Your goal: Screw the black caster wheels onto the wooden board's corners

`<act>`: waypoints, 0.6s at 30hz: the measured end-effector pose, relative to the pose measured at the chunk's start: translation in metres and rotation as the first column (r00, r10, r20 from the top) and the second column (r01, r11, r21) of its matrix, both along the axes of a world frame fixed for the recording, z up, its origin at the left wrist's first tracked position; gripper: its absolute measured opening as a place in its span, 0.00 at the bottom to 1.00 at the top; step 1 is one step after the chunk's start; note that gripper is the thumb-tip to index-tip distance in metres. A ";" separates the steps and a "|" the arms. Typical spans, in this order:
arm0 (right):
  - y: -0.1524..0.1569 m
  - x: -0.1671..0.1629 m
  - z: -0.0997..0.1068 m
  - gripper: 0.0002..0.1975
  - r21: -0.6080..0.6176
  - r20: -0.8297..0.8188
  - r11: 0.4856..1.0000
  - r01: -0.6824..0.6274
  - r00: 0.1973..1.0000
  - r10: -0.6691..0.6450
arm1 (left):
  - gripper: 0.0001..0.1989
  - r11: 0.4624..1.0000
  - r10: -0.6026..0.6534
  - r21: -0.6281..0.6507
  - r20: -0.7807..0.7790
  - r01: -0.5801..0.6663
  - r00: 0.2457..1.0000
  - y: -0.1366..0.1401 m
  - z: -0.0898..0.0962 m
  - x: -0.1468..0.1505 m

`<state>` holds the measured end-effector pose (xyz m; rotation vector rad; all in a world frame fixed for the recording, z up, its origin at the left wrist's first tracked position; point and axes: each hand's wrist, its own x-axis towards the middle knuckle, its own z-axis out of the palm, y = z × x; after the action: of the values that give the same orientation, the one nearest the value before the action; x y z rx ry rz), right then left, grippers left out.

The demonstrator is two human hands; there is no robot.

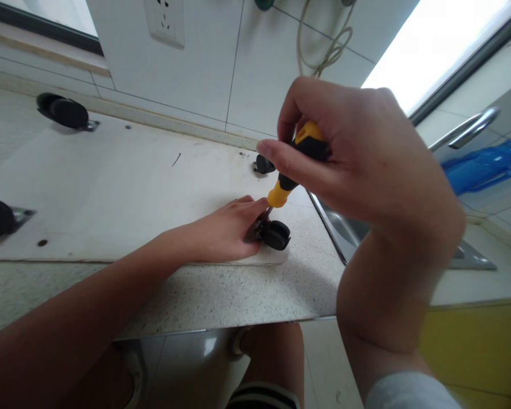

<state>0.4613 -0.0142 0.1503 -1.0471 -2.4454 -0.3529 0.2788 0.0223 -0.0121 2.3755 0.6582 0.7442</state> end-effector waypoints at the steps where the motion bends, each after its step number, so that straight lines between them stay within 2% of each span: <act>1: 0.001 0.001 -0.001 0.11 0.025 -0.003 0.999 0.041 0.999 -0.041 | 0.15 1.000 0.014 0.005 0.000 -0.014 1.000 0.000 -0.001 0.000; 4: 0.001 0.004 0.000 0.08 -0.047 -0.028 0.998 0.052 0.998 -0.053 | 0.17 1.000 0.016 0.012 0.006 -0.016 1.000 0.000 -0.002 0.000; 6: 0.002 0.007 0.002 0.10 -0.153 -0.051 0.988 -0.030 0.998 0.023 | 0.16 1.000 0.004 0.010 0.016 -0.004 1.000 0.000 -0.002 0.000; 8: 0.006 0.010 0.003 0.09 -0.197 -0.088 0.972 -0.124 0.990 0.109 | 0.17 1.000 0.001 0.001 0.024 -0.001 1.000 0.000 -0.001 0.000; 11: 0.015 0.014 0.002 0.10 -0.117 -0.146 0.971 -0.207 0.971 0.189 | 0.17 1.000 0.016 -0.007 0.017 -0.016 1.000 0.000 -0.001 0.000; 13: 0.018 0.016 0.001 0.12 -0.074 -0.160 0.975 -0.210 0.967 0.197 | 0.17 1.000 0.024 -0.003 0.015 -0.024 1.000 0.000 -0.001 0.000; 14: 0.018 0.016 0.001 0.11 -0.074 -0.156 0.978 -0.193 0.971 0.179 | 0.16 1.000 0.018 0.002 0.014 -0.018 1.000 0.000 0.000 0.000; 16: 0.014 0.015 0.002 0.09 -0.144 -0.149 0.972 -0.188 0.975 0.166 | 0.13 1.000 -0.014 0.010 0.012 0.014 1.000 0.000 0.001 0.000; 18: 0.010 0.013 0.004 0.19 -0.315 -0.170 0.913 -0.261 0.961 0.216 | 0.11 1.000 -0.031 0.006 0.006 0.031 1.000 -0.001 0.003 0.000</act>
<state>0.4741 -0.0043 0.1542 -0.8501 -2.5267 0.2155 0.2791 0.0214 -0.0089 2.3822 0.6162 0.7402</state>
